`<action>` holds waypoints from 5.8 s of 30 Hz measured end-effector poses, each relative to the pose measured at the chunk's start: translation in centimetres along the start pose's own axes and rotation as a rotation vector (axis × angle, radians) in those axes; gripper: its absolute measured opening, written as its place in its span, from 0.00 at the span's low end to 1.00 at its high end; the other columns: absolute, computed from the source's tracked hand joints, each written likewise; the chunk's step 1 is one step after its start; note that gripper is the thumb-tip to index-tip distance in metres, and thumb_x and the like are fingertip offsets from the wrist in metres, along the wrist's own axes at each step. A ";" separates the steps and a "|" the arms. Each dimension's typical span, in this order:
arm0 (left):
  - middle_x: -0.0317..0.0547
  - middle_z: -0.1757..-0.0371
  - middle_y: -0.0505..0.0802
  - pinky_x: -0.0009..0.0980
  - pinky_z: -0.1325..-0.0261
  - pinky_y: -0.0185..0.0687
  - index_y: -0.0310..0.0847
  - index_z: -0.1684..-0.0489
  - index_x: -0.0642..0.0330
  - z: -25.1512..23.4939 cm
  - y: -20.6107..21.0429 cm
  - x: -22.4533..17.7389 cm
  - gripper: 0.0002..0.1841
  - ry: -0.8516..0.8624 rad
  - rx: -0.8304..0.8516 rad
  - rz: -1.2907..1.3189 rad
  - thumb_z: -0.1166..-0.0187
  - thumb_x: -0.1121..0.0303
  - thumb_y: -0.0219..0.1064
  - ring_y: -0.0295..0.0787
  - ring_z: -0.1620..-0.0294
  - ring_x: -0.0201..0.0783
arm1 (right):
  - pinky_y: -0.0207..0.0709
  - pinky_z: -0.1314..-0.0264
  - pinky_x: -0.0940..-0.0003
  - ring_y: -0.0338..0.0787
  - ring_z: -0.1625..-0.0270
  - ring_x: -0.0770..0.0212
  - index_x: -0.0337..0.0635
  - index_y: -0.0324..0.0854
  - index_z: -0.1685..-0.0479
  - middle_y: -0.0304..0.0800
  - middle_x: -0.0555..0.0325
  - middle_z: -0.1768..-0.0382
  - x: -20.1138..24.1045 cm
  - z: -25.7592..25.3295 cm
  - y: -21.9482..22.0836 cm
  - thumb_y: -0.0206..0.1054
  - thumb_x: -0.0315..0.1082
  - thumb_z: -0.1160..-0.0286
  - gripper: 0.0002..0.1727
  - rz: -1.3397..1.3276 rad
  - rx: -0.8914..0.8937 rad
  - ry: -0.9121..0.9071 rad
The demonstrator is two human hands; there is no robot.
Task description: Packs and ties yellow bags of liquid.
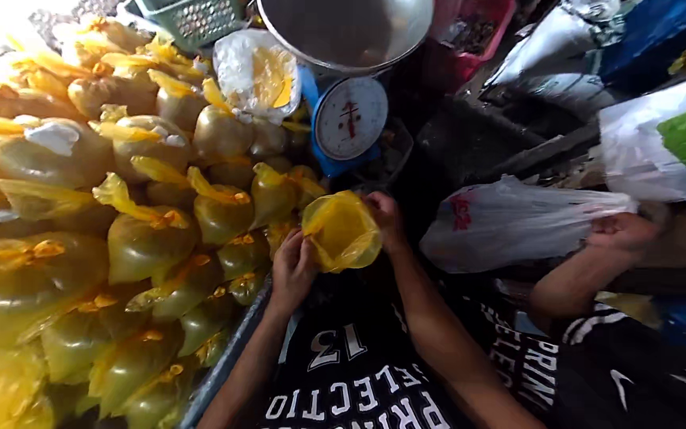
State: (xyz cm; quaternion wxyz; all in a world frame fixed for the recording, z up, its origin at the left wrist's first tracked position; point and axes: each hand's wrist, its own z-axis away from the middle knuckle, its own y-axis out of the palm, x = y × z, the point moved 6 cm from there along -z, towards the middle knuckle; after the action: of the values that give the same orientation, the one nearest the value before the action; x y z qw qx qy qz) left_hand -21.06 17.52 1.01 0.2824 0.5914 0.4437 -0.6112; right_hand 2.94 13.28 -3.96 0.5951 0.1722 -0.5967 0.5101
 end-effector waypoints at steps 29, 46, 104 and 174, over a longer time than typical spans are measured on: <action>0.52 0.54 0.93 0.43 0.47 0.89 0.83 0.49 0.61 -3.0 -1.3 -2.2 0.16 -0.443 -0.163 1.451 0.12 0.62 0.51 0.92 0.52 0.44 | 0.90 0.49 0.67 0.93 0.54 0.66 0.35 0.82 0.45 0.92 0.57 0.55 11.9 1.4 3.9 0.56 0.19 0.23 0.14 -0.527 0.011 -0.269; 0.53 0.45 0.92 0.50 0.42 0.92 0.70 0.29 0.63 -7.3 -1.3 -2.7 0.43 -0.101 -0.112 0.827 0.43 0.55 0.89 0.93 0.46 0.47 | 0.89 0.54 0.46 0.91 0.50 0.49 0.50 0.61 0.12 0.84 0.44 0.37 15.8 -3.6 1.3 0.84 0.35 0.46 0.53 0.221 0.147 -0.489; 0.46 0.31 0.90 0.40 0.28 0.83 0.83 0.30 0.62 -0.7 3.3 11.7 0.23 -0.305 0.010 0.189 0.25 0.79 0.60 0.86 0.31 0.37 | 0.92 0.60 0.50 0.93 0.55 0.48 0.61 0.50 0.05 0.71 0.40 0.25 2.5 9.8 2.1 0.78 0.28 0.52 0.62 0.438 -0.003 0.018; 0.39 0.62 0.97 0.37 0.50 0.91 0.95 0.58 0.55 4.0 -4.9 14.5 0.12 -0.410 -0.212 0.142 0.24 0.57 0.77 0.93 0.60 0.33 | 0.87 0.48 0.48 0.93 0.50 0.46 0.40 0.77 0.26 0.91 0.41 0.43 -26.8 -4.7 3.9 0.58 0.52 0.12 0.28 0.288 0.368 0.744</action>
State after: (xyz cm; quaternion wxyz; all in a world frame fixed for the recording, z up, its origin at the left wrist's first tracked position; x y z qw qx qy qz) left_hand -29.29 18.79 -12.44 0.4694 0.4518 0.3963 -0.6470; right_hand 8.48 8.01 -30.37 0.6519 -0.0051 -0.2587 0.7128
